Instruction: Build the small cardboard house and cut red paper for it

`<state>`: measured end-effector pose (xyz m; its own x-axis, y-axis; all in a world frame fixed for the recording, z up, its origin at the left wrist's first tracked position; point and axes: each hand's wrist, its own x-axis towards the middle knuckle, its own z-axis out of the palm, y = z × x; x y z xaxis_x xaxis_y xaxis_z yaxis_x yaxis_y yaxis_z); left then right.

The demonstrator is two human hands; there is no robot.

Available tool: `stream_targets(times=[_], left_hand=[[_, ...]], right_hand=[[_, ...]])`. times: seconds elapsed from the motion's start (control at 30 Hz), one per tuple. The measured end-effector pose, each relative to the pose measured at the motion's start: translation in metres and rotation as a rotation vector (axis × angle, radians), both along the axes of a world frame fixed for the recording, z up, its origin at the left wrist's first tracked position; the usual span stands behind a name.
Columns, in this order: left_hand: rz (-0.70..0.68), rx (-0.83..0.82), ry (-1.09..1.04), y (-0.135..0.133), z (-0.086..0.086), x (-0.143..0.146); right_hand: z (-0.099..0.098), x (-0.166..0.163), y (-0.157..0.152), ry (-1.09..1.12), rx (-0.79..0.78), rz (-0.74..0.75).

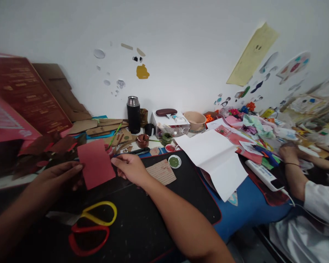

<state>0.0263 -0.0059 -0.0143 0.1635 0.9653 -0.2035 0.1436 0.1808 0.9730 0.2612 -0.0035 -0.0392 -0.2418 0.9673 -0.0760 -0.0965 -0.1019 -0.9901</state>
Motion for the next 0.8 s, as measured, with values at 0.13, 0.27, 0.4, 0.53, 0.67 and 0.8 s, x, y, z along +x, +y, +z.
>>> stream_targets(times=[0.13, 0.27, 0.4, 0.53, 0.67, 0.8], left_hand=[[-0.016, -0.021, -0.013, 0.0000, -0.0007, 0.0010], [-0.024, -0.040, -0.051, 0.0002, -0.0015, 0.0007], [-0.025, -0.044, -0.100, -0.0004, -0.0001, 0.0017], [-0.027, -0.056, -0.141, -0.0007, -0.0009, 0.0007], [-0.028, -0.056, -0.114, -0.0002, -0.0017, -0.0008], [-0.041, -0.060, -0.103, 0.0002, -0.0009, -0.0005]], right_hand=[[0.0004, -0.0005, -0.0003, -0.010, -0.007, 0.014], [0.0006, -0.0003, -0.0003, -0.027, -0.011, 0.023], [0.0004, 0.0001, -0.0004, -0.035, -0.008, 0.031], [0.0014, 0.0004, -0.0007, -0.025, -0.001, 0.025], [0.0014, 0.0000, -0.0005, -0.030, -0.001, 0.018], [-0.0019, -0.0005, -0.0006, 0.003, 0.024, 0.032]])
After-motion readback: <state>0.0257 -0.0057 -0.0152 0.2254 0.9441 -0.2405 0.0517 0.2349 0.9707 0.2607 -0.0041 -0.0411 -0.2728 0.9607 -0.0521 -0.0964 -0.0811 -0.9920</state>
